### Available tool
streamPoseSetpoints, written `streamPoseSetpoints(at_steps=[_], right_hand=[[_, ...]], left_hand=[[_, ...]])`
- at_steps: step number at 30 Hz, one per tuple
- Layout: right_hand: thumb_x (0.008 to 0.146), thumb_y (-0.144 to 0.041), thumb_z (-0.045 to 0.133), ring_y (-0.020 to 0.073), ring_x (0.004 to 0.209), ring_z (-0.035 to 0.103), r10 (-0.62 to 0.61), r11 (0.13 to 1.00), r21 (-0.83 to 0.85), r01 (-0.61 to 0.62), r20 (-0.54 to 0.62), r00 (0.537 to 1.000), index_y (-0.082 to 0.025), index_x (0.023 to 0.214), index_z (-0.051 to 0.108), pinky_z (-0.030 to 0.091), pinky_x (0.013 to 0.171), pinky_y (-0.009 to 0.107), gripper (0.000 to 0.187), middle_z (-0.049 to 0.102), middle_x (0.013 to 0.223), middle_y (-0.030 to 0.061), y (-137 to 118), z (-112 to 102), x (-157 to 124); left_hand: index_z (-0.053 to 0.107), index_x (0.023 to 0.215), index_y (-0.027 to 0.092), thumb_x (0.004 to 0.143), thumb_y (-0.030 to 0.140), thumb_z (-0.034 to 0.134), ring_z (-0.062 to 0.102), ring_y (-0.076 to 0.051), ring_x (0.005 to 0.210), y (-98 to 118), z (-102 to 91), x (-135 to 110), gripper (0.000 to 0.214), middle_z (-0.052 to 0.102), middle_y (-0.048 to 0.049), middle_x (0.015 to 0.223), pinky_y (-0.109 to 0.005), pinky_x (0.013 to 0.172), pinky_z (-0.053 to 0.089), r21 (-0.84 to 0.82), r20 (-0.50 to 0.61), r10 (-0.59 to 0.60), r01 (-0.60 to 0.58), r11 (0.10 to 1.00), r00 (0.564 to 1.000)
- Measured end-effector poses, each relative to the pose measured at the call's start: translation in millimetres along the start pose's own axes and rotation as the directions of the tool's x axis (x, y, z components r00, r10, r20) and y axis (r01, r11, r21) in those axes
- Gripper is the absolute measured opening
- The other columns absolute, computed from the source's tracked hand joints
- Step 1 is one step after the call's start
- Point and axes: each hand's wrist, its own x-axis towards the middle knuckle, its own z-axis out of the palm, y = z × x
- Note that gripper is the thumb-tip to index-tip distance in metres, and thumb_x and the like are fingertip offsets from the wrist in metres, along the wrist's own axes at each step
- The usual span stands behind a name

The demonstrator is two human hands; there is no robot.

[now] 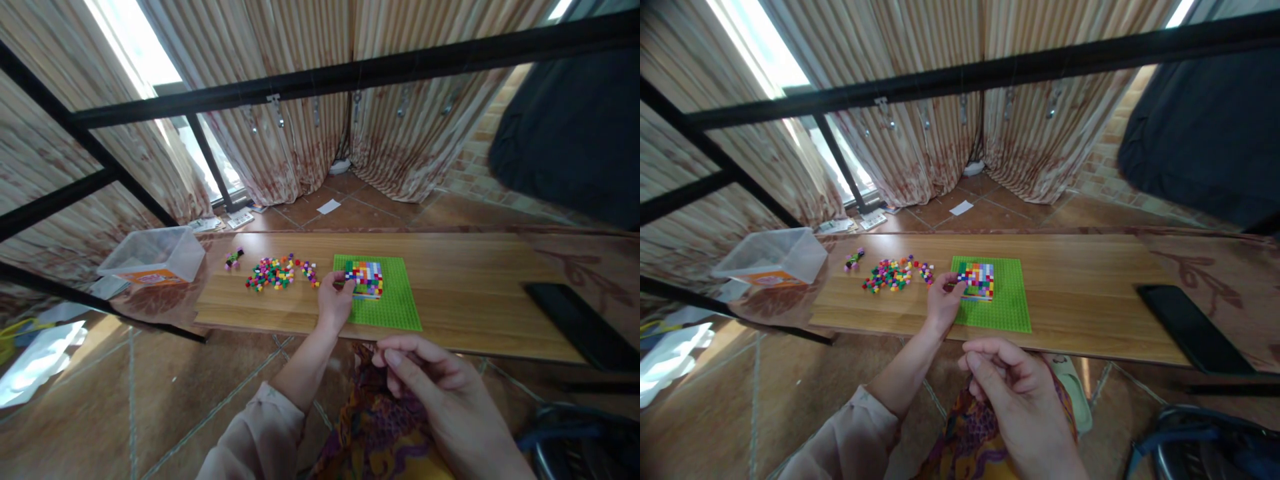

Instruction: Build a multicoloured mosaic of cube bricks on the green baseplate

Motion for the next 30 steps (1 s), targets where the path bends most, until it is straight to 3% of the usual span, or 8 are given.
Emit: streamPoseSetpoints(at_steps=[6,11,21,26,30], right_hand=[[0.072,-0.038,0.073,0.0064,0.052,0.054,0.005,1.000,0.009,-0.005,-0.001,1.000,-0.023,0.080,0.072,0.044,0.049,0.015,0.018,0.070,0.068,0.0009,0.6,0.7,-0.4],[0.070,-0.039,0.075,0.0067,0.052,0.055,-0.001,1.000,0.018,0.001,-0.002,1.000,-0.023,0.080,0.073,0.045,0.049,0.015,0.019,0.071,0.070,0.0016,3.1,-0.8,-0.1],[0.071,-0.037,0.075,0.0065,0.050,0.055,-0.025,1.000,0.001,0.025,0.000,1.000,-0.023,0.079,0.074,0.044,0.048,0.015,0.016,0.070,0.067,0.0010,4.7,-1.2,2.4],[0.072,-0.036,0.074,0.0073,0.051,0.055,-0.008,1.000,0.002,0.008,-0.006,1.000,-0.023,0.080,0.074,0.045,0.048,0.016,0.016,0.070,0.069,0.0019,3.9,0.1,2.7],[0.072,-0.037,0.074,0.0080,0.051,0.055,0.004,1.000,0.007,-0.004,0.000,1.000,-0.023,0.080,0.074,0.045,0.048,0.017,0.016,0.070,0.069,0.0020,3.6,-0.7,1.4]], left_hand=[[0.059,0.107,0.013,0.077,0.029,0.063,0.061,-0.016,0.082,-2.5,-17.0,-17.6,0.034,0.065,-0.0100,0.100,-0.030,0.077,0.049,0.063,0.032,0.019,-0.021,0.998,0.999],[0.055,0.114,0.018,0.074,0.015,0.062,0.058,-0.016,0.090,-13.8,-28.9,-32.1,0.041,0.062,-0.0069,0.106,-0.032,0.083,0.048,0.220,0.145,0.149,-0.179,0.959,0.978],[0.057,0.110,0.019,0.080,0.013,0.055,0.058,-0.017,0.093,-19.7,-27.3,-24.4,0.031,0.063,-0.0054,0.099,-0.032,0.085,0.047,0.361,0.190,0.217,-0.273,0.892,0.958],[0.057,0.109,0.019,0.081,0.013,0.052,0.059,-0.015,0.082,-19.9,-41.3,-27.3,0.030,0.062,-0.0052,0.096,-0.029,0.076,0.049,0.351,0.164,0.217,-0.263,0.899,0.962],[0.058,0.107,0.017,0.081,0.011,0.049,0.059,-0.016,0.080,-20.4,-63.7,-17.5,0.029,0.061,-0.0066,0.094,-0.030,0.075,0.049,0.459,0.046,0.238,-0.232,0.857,0.970]])
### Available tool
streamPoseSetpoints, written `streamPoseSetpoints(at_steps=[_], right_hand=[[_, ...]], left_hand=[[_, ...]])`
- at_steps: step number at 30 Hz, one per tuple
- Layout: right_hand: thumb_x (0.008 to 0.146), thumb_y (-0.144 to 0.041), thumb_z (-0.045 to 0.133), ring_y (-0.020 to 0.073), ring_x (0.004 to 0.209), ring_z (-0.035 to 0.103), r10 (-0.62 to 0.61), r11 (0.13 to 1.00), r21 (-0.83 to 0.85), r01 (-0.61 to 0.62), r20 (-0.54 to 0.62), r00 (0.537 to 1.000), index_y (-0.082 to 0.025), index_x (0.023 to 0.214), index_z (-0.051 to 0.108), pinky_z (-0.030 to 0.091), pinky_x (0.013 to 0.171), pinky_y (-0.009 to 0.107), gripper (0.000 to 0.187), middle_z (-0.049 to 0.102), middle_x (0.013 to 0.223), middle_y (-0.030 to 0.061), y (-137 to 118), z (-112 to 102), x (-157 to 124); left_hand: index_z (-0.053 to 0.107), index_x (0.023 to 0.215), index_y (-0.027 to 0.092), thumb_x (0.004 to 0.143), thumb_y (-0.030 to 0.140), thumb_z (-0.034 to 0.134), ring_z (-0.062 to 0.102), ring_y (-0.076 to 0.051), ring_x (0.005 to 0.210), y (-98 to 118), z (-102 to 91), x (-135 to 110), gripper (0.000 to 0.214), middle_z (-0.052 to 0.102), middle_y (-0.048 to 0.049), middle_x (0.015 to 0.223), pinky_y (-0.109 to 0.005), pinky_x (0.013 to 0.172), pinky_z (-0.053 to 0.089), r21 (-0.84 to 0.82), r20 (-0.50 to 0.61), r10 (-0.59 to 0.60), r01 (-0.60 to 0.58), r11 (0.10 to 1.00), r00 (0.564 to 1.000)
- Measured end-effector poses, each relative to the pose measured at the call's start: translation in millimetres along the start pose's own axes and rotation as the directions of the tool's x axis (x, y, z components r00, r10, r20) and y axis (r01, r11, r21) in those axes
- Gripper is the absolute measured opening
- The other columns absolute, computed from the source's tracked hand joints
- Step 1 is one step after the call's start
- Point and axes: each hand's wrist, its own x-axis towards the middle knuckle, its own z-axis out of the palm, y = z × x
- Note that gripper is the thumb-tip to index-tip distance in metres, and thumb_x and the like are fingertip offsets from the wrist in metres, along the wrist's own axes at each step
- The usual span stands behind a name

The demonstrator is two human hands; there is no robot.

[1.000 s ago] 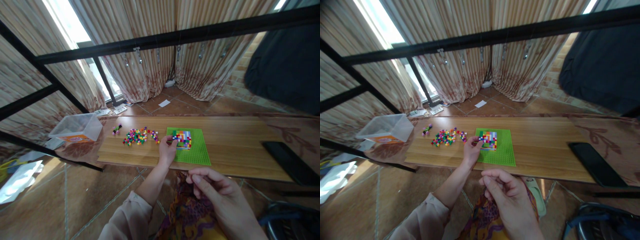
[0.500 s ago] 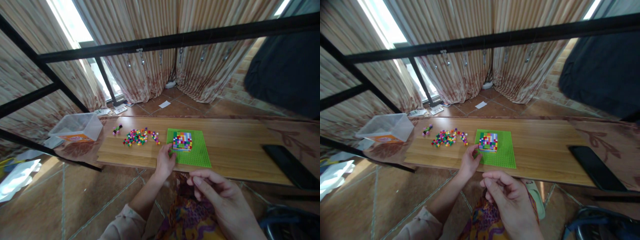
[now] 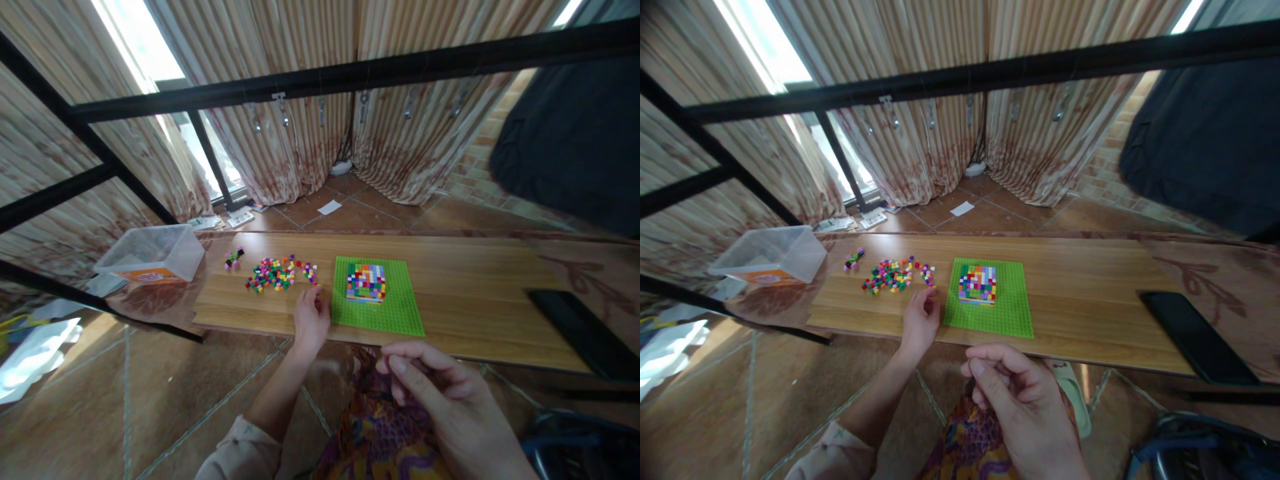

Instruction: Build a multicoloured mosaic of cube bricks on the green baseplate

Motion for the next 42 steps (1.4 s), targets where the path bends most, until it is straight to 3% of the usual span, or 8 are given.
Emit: streamPoseSetpoints(at_steps=[5,13,18,22,27,30,37,42], right_hand=[[0.074,-0.035,0.073,0.0077,0.054,0.056,0.009,1.000,-0.006,-0.009,0.017,1.000,-0.024,0.083,0.074,0.046,0.050,0.016,0.014,0.070,0.070,0.0011,0.3,-0.3,0.6],[0.071,-0.036,0.075,0.0076,0.050,0.054,-0.017,1.000,-0.003,0.017,-0.006,1.000,-0.023,0.079,0.073,0.044,0.047,0.017,0.016,0.071,0.068,0.0021,-1.6,0.5,-0.5],[0.072,-0.036,0.074,0.0082,0.052,0.054,-0.001,1.000,-0.006,0.001,-0.006,1.000,-0.023,0.080,0.073,0.044,0.048,0.017,0.015,0.070,0.069,0.0015,-1.4,0.6,-0.2],[0.072,-0.037,0.074,0.0087,0.053,0.055,0.018,1.000,-0.006,-0.018,-0.002,1.000,-0.023,0.081,0.073,0.045,0.049,0.018,0.017,0.070,0.068,0.0014,-2.2,1.2,-0.4],[0.073,-0.038,0.073,0.0085,0.054,0.056,0.039,0.999,0.002,-0.039,0.004,0.999,-0.022,0.083,0.073,0.045,0.050,0.018,0.018,0.071,0.073,0.0023,-1.4,0.5,-0.8],[0.073,-0.038,0.073,0.0079,0.055,0.056,0.044,0.999,0.023,-0.044,-0.005,0.999,-0.021,0.083,0.073,0.045,0.051,0.017,0.020,0.071,0.074,0.0025,-1.6,1.1,-0.9],[0.072,-0.040,0.074,0.0075,0.054,0.055,0.035,0.999,0.016,-0.035,-0.012,0.999,-0.021,0.081,0.072,0.045,0.052,0.017,0.021,0.071,0.070,0.0020,-6.5,2.6,-2.0],[0.072,-0.040,0.073,0.0080,0.054,0.055,0.033,0.999,0.014,-0.033,-0.004,0.999,-0.020,0.081,0.072,0.045,0.051,0.018,0.022,0.071,0.071,0.0026,-8.2,2.4,-1.1]], left_hand=[[0.062,0.096,0.017,0.077,0.008,0.050,0.059,-0.020,0.088,-10.3,-14.6,21.9,0.023,0.060,-0.0085,0.096,-0.033,0.080,0.048,0.219,-0.036,0.001,0.007,0.976,0.999],[0.063,0.083,0.018,0.082,0.023,0.054,0.057,-0.023,0.091,-5.1,-5.0,30.7,0.010,0.060,-0.0093,0.092,-0.035,0.081,0.047,0.419,-0.009,0.027,-0.021,0.908,1.000],[0.062,0.081,0.019,0.082,0.019,0.052,0.059,-0.021,0.086,-6.7,-9.3,32.6,0.010,0.062,-0.0074,0.088,-0.032,0.075,0.046,0.390,0.022,-0.001,-0.008,0.921,1.000],[0.062,0.081,0.018,0.082,0.016,0.050,0.059,-0.018,0.077,-2.5,-14.9,23.6,0.012,0.062,-0.0041,0.078,-0.029,0.071,0.045,0.257,0.037,0.008,-0.017,0.966,0.999],[0.064,0.095,0.021,0.086,0.015,0.046,0.060,-0.016,0.083,21.5,-12.1,9.9,0.021,0.065,-0.0038,0.089,-0.027,0.075,0.047,-0.024,0.082,0.106,-0.104,0.994,0.991],[0.066,0.092,0.022,0.088,0.017,0.045,0.060,-0.015,0.081,37.7,-8.6,8.5,0.022,0.065,-0.0037,0.087,-0.026,0.074,0.047,-0.088,0.108,0.156,-0.146,0.985,0.982],[0.063,0.093,0.022,0.089,0.020,0.047,0.061,-0.017,0.086,55.1,-3.3,13.1,0.017,0.067,-0.0039,0.090,-0.028,0.079,0.046,-0.037,0.123,0.196,-0.193,0.980,0.973],[0.063,0.096,0.024,0.088,0.022,0.049,0.060,-0.019,0.085,55.8,1.8,20.1,0.016,0.068,-0.0033,0.089,-0.032,0.084,0.042,0.109,0.138,0.301,-0.317,0.942,0.944]])
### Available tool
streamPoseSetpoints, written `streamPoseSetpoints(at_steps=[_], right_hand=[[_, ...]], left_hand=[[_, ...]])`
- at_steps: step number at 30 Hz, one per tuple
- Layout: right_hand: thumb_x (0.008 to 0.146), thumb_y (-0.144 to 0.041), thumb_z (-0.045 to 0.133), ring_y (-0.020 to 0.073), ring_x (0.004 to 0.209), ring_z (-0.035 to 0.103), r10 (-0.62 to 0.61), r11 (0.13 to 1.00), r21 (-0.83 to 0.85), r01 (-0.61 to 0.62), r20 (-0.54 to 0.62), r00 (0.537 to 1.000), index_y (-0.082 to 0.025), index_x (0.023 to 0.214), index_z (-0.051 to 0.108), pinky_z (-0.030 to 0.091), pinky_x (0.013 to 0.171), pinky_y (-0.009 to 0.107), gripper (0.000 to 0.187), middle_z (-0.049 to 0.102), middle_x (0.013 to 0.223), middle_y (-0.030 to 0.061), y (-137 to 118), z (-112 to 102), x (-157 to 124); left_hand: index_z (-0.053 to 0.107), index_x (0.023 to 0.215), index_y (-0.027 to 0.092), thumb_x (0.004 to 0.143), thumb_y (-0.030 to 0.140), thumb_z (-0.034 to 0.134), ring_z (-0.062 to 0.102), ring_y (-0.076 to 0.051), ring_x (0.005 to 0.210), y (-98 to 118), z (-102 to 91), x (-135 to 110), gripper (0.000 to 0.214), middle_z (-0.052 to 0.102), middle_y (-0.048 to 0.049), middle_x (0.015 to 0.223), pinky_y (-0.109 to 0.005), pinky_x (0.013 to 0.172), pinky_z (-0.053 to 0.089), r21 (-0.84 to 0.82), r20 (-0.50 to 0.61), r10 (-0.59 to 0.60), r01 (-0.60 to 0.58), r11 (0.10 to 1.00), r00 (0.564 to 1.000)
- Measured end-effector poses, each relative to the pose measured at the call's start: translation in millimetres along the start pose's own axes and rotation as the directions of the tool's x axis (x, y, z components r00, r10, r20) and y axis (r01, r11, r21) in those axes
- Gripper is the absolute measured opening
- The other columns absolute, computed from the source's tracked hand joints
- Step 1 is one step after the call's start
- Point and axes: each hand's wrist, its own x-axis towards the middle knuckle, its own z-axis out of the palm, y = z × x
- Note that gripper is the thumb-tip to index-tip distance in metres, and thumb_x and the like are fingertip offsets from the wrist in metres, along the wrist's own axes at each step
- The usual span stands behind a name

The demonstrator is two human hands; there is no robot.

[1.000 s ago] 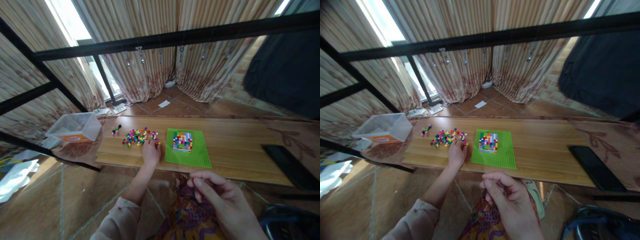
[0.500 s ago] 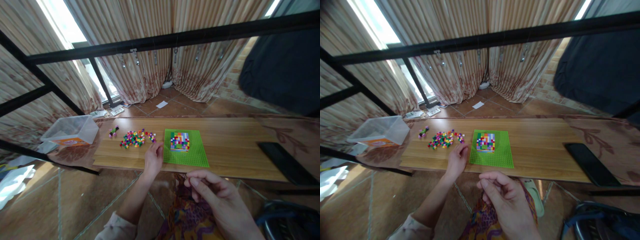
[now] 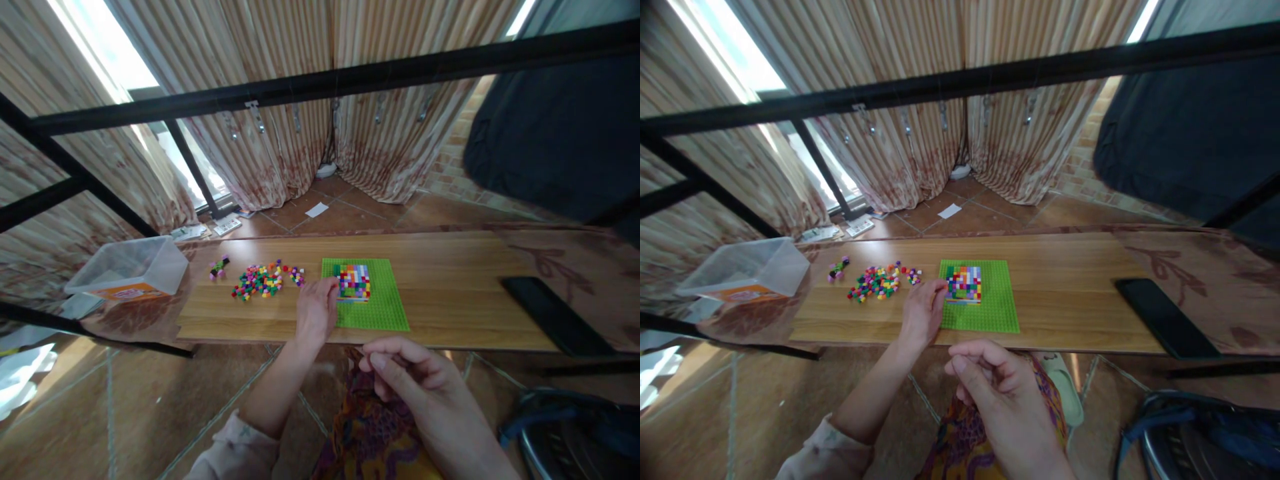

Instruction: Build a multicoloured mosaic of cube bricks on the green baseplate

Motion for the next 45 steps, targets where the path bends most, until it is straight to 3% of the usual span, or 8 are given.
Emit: streamPoseSetpoints(at_steps=[6,12,22,29,45], right_hand=[[0.074,-0.039,0.071,0.0075,0.053,0.054,-0.001,1.000,0.002,0.001,0.020,1.000,-0.020,0.081,0.071,0.043,0.051,0.018,0.020,0.071,0.071,0.0025,-0.7,1.0,-0.4],[0.074,-0.039,0.071,0.0072,0.053,0.054,0.003,1.000,0.004,-0.003,0.014,1.000,-0.020,0.081,0.071,0.043,0.051,0.018,0.021,0.071,0.070,0.0018,-1.1,1.0,0.9],[0.077,-0.039,0.069,0.0067,0.054,0.054,0.009,1.000,-0.012,-0.009,0.027,1.000,-0.020,0.083,0.070,0.043,0.051,0.017,0.020,0.071,0.073,0.0014,-0.2,-0.5,0.9],[0.075,-0.040,0.070,0.0066,0.052,0.054,-0.006,1.000,-0.006,0.006,0.030,1.000,-0.020,0.082,0.071,0.043,0.050,0.017,0.021,0.071,0.072,0.0016,2.8,-1.5,0.7],[0.077,-0.039,0.069,0.0067,0.053,0.055,-0.014,1.000,0.013,0.014,0.039,0.999,-0.021,0.083,0.071,0.043,0.051,0.017,0.019,0.071,0.073,0.0015,3.5,-1.5,2.1]], left_hand=[[0.065,0.089,0.025,0.089,0.024,0.050,0.058,-0.018,0.080,-5.5,6.4,9.1,0.015,0.069,-0.0024,0.083,-0.037,0.092,0.034,0.073,0.017,0.120,-0.120,0.990,0.993],[0.066,0.090,0.027,0.089,0.020,0.049,0.059,-0.018,0.089,-8.9,11.8,9.0,0.019,0.071,-0.0026,0.088,-0.040,0.102,0.025,0.083,0.040,0.188,-0.191,0.978,0.981],[0.066,0.089,0.026,0.089,0.023,0.051,0.060,-0.017,0.096,-15.4,21.9,5.7,0.016,0.071,-0.0022,0.098,-0.038,0.097,0.030,0.083,-0.036,0.250,-0.246,0.966,0.968],[0.066,0.090,0.025,0.087,0.020,0.055,0.061,-0.015,0.089,-17.2,23.0,6.9,0.013,0.072,0.0001,0.091,-0.038,0.096,0.032,0.129,-0.127,0.329,-0.313,0.941,0.936],[0.065,0.091,0.025,0.088,0.017,0.051,0.058,-0.016,0.084,-18.2,17.1,11.6,0.017,0.071,0.0010,0.086,-0.038,0.096,0.031,0.164,-0.074,0.324,-0.309,0.937,0.943]])
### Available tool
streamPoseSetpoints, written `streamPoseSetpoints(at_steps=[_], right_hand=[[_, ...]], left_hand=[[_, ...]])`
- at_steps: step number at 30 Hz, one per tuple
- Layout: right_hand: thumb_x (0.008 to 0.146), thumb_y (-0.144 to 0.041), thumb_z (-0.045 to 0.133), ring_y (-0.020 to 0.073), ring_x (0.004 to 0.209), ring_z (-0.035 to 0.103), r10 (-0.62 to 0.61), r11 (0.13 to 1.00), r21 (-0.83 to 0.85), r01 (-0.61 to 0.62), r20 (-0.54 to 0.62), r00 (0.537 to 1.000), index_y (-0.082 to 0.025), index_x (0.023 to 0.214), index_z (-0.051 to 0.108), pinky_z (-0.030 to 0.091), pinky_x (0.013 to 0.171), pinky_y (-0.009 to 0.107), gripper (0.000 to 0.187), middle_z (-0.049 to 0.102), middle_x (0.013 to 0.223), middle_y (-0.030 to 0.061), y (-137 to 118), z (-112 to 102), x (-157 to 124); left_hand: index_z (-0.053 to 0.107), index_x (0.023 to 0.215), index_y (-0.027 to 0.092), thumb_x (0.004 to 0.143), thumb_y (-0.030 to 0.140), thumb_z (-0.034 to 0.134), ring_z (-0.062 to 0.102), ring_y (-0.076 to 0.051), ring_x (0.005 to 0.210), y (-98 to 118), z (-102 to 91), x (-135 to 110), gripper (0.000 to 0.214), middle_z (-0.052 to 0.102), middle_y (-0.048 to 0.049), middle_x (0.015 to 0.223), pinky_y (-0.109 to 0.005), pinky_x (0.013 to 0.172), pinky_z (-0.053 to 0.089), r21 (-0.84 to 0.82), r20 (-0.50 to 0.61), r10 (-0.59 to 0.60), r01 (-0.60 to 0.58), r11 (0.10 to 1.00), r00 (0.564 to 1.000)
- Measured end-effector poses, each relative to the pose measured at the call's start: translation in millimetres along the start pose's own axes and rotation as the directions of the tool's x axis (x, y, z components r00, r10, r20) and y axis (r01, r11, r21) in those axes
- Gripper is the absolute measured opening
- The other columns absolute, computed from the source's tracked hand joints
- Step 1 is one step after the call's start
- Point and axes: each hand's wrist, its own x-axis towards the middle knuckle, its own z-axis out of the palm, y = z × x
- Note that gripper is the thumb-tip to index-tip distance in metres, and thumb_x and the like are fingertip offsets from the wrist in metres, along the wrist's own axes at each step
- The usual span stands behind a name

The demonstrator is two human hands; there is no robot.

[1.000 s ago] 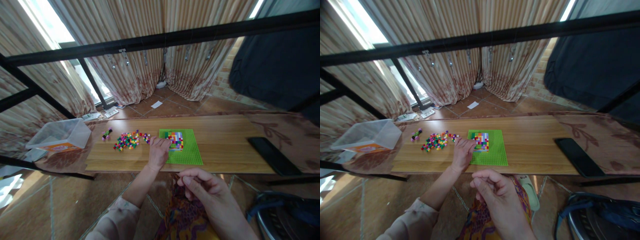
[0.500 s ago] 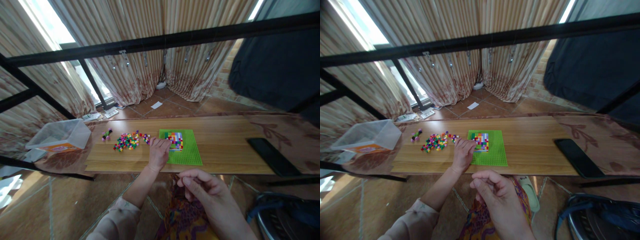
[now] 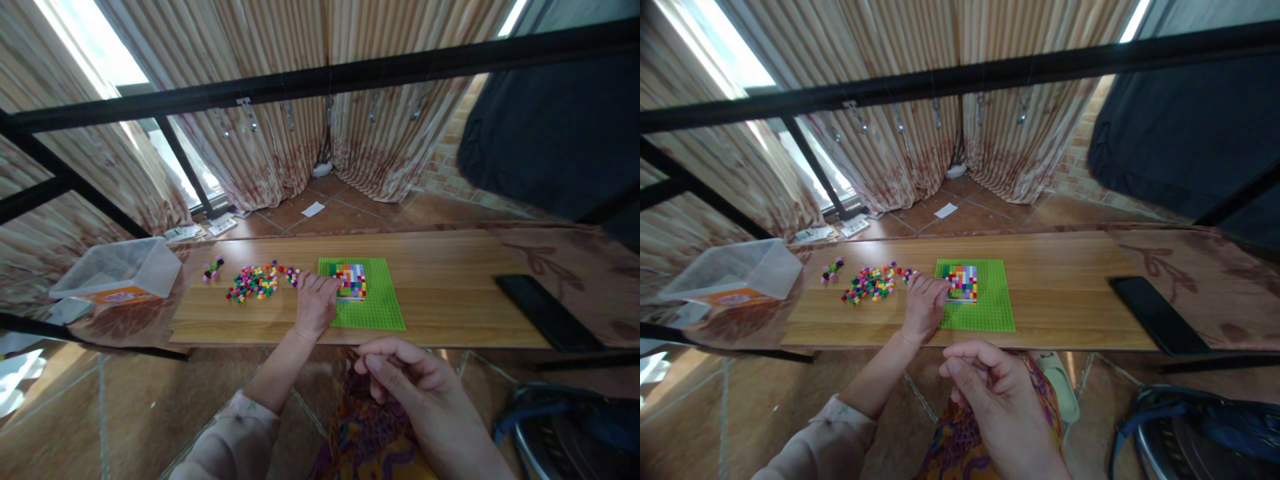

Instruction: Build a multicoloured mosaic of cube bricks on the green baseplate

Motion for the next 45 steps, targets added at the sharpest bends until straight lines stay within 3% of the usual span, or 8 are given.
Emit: streamPoseSetpoints(at_steps=[9,17,27,33,39,45], right_hand=[[0.078,-0.040,0.068,0.0065,0.053,0.054,0.008,1.000,-0.020,-0.008,0.001,1.000,-0.021,0.084,0.071,0.042,0.050,0.017,0.020,0.071,0.073,0.0016,-1.0,0.4,0.0],[0.076,-0.040,0.070,0.0069,0.052,0.054,0.010,1.000,-0.015,-0.010,-0.011,1.000,-0.021,0.082,0.071,0.042,0.049,0.017,0.021,0.071,0.071,0.0018,-1.5,0.5,0.1],[0.076,-0.040,0.069,0.0070,0.052,0.054,0.010,1.000,0.000,-0.010,0.003,1.000,-0.021,0.082,0.071,0.042,0.050,0.018,0.020,0.071,0.072,0.0015,-1.0,-0.4,-0.4],[0.077,-0.039,0.069,0.0075,0.052,0.053,0.017,1.000,-0.003,-0.017,-0.005,1.000,-0.020,0.083,0.071,0.042,0.050,0.019,0.020,0.071,0.072,0.0018,-2.1,0.9,-1.1],[0.077,-0.040,0.069,0.0068,0.053,0.053,0.019,1.000,0.008,-0.019,0.006,1.000,-0.020,0.082,0.071,0.042,0.051,0.018,0.021,0.070,0.071,0.0015,-2.3,0.8,-0.5],[0.081,-0.037,0.066,0.0066,0.055,0.053,-0.006,1.000,0.011,0.005,0.026,1.000,-0.022,0.084,0.070,0.041,0.052,0.018,0.017,0.070,0.073,0.0003,0.2,0.5,-0.2]], left_hand=[[0.063,0.101,0.023,0.085,0.029,0.056,0.054,-0.021,0.102,5.5,-3.3,-7.3,0.018,0.065,-0.0046,0.109,-0.042,0.097,0.032,-0.017,0.066,-0.017,0.019,1.000,0.998],[0.065,0.091,0.024,0.086,0.024,0.057,0.056,-0.018,0.096,3.6,4.5,-5.9,0.009,0.068,-0.0023,0.099,-0.042,0.095,0.034,-0.021,0.021,-0.010,0.010,1.000,1.000],[0.064,0.096,0.021,0.089,0.024,0.053,0.060,-0.016,0.087,9.4,-7.9,-3.6,0.014,0.069,-0.0037,0.090,-0.032,0.081,0.045,-0.106,-0.040,-0.064,0.059,0.993,0.997],[0.063,0.101,0.023,0.089,0.019,0.050,0.062,-0.014,0.091,15.4,-10.8,-7.5,0.018,0.068,-0.0037,0.095,-0.029,0.080,0.050,-0.220,-0.026,-0.137,0.128,0.967,0.990],[0.059,0.101,0.020,0.086,0.018,0.052,0.061,-0.017,0.089,11.5,-9.6,-7.4,0.017,0.067,-0.0043,0.093,-0.032,0.080,0.050,-0.186,-0.011,-0.248,0.242,0.952,0.969],[0.063,0.090,0.021,0.087,0.018,0.053,0.060,-0.016,0.085,5.5,-11.4,-3.7,0.011,0.068,-0.0024,0.087,-0.032,0.080,0.047,-0.142,0.013,-0.166,0.166,0.976,0.986]])
